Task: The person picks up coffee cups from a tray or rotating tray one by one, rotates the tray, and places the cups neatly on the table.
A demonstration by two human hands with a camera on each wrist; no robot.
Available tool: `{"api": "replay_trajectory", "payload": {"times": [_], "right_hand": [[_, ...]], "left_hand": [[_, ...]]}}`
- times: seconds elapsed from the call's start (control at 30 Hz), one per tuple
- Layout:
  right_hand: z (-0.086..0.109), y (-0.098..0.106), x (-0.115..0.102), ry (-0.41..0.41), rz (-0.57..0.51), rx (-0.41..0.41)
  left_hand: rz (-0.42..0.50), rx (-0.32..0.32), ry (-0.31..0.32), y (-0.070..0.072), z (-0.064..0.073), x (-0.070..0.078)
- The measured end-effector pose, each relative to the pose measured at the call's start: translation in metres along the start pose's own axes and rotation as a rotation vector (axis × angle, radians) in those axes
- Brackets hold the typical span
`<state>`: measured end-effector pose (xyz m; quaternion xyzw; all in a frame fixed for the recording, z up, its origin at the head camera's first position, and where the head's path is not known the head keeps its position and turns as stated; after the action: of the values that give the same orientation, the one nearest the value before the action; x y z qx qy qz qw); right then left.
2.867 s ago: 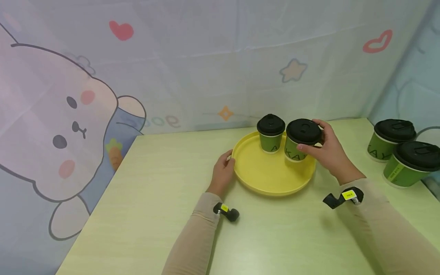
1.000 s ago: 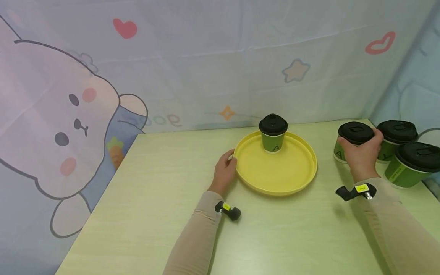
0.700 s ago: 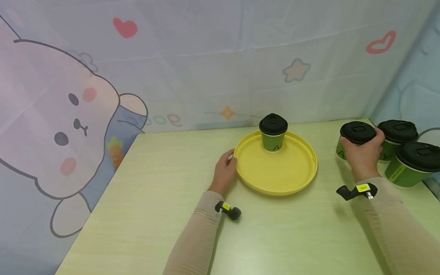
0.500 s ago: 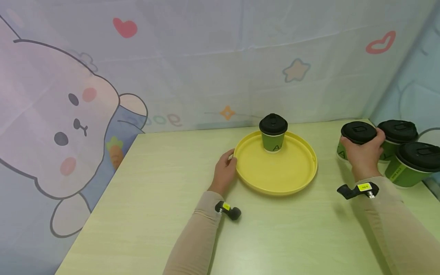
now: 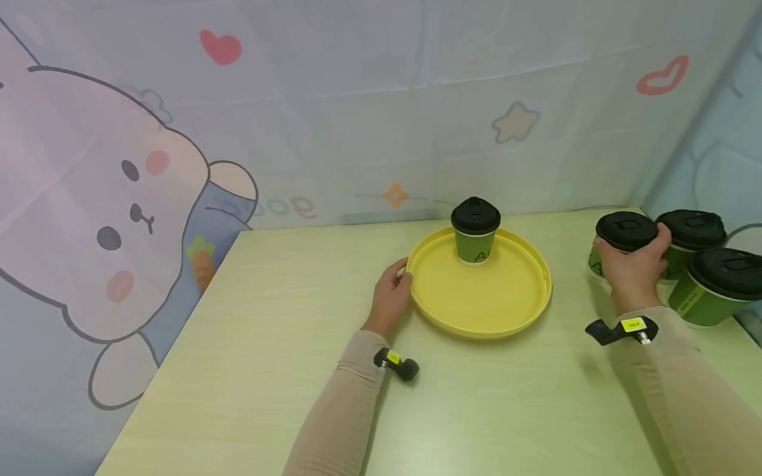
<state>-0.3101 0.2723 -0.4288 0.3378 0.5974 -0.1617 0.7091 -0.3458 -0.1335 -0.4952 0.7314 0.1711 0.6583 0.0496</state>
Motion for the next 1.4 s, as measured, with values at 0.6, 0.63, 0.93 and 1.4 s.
{"api": "replay_trajectory", "payload": {"times": [0.6,0.63,0.93,1.4], "right_hand": [[0.028,0.002,0.014,0.079,-0.005,0.019],[0.031,0.002,0.014,0.092,-0.006,0.033],[0.048,-0.001,0.011,0.317,0.037,0.159],[0.061,-0.028,0.017,0.405,0.117,-0.031]], "left_hand": [[0.01,-0.002,-0.003,0.001,0.001,0.001],[0.009,-0.002,-0.002,0.001,0.001,0.001],[0.018,-0.009,0.004,0.0,0.001,0.001],[0.003,-0.004,-0.014,0.0,0.001,0.0]]}}
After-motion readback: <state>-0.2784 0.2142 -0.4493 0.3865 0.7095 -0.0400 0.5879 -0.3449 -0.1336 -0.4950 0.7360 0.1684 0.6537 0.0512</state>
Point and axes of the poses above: each hand's wrist, its own z-axis away from the middle knuckle, its own y-axis out of the back of the hand, x = y × z, the point moved 4 cm from there along -z, towards the middle knuckle, and after that the axes turned 7 degrees about x, right-handed, at the moved point
